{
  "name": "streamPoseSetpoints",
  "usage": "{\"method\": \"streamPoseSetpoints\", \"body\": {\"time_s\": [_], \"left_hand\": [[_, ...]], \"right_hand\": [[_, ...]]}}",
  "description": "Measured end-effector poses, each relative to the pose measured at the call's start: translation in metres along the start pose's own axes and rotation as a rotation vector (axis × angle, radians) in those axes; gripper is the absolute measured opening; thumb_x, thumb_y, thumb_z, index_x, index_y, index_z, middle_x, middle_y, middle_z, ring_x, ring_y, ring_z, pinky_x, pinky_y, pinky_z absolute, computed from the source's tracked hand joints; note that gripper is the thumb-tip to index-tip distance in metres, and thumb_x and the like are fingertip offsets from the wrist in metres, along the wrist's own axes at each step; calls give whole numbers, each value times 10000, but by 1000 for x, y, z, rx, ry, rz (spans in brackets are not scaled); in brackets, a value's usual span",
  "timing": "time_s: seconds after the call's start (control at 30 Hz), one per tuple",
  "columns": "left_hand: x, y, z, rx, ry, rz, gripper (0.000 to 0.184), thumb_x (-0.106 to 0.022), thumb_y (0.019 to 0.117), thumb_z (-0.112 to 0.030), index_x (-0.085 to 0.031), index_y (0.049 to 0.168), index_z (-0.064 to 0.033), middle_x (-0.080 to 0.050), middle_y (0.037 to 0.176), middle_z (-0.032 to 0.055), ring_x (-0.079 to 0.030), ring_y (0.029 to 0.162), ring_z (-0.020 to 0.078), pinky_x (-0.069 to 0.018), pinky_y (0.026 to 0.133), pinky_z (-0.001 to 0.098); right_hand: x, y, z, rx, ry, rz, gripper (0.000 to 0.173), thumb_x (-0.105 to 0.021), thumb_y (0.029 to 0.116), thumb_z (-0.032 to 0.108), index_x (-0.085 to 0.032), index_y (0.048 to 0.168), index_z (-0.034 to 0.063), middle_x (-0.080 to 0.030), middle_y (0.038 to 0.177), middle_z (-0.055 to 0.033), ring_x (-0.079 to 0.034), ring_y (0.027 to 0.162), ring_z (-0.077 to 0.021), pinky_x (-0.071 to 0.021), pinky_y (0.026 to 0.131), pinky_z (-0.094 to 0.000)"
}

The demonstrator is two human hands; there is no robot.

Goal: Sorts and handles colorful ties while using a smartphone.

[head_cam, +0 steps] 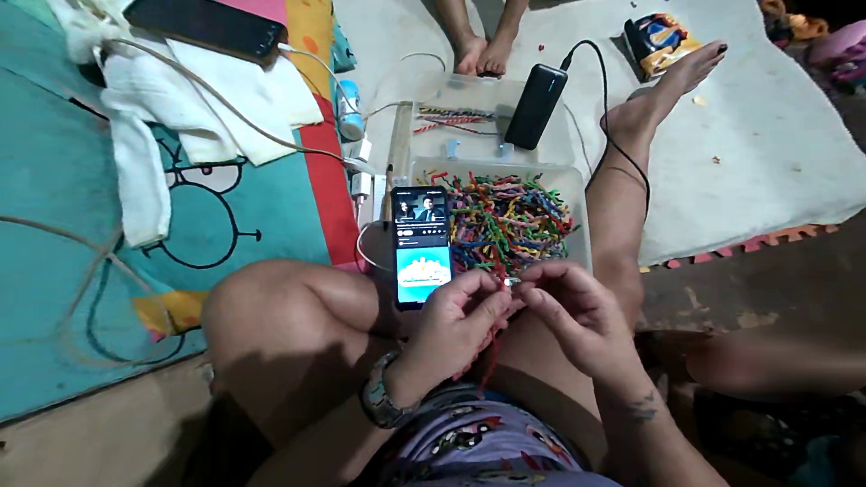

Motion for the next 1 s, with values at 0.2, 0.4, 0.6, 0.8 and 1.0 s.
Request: {"method": "streamPoseSetpoints", "body": {"time_s": [0.2,0.4,0.6,0.8,1.0], "left_hand": [[-1,-7,10,-37,90,11,129,-604,995,-81,-679,1008,23,-680,889,-20,-637,780,-34,-552,724,150],[2,-10,13,-33,98,43,160,-598,1008,-97,-679,1019,40,-679,900,4,-634,758,-32,-549,706,135],[6,-10,13,-38,172,83,187,-605,1008,-120,-697,993,42,-676,912,41,-637,780,-21,-544,727,128],[9,-11,13,-40,194,109,208,-586,1019,-125,-693,976,48,-670,893,55,-640,786,-8,-545,732,140],[-1,-11,12,116,-74,71,208,-456,1075,-101,-619,1102,25,-664,929,-1,-667,781,29,-587,715,208]], "right_hand": [[-10,6,-5,88,-97,-8,284,-682,974,164,-664,1187,-23,-715,1047,-26,-666,889,-8,-582,804,-182],[-6,7,-7,71,-144,11,331,-646,1000,194,-669,1247,-25,-716,1049,-26,-651,876,9,-566,802,-166],[-4,9,-9,42,-98,49,329,-636,1003,178,-654,1257,-30,-712,1020,-8,-641,863,13,-560,798,-166],[-6,8,-12,47,-48,17,198,-658,992,160,-697,1111,6,-712,1000,8,-663,855,9,-582,783,-169],[-10,6,-14,54,-19,-7,129,-674,984,143,-707,1046,36,-711,979,6,-675,870,-18,-591,784,-187]]}}
Point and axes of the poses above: each hand's wrist, its own y-axis towards the middle knuckle, its own x-axis out of the back of the hand, z = x × y, the point moved 1 cm from there along y, towards the middle knuckle
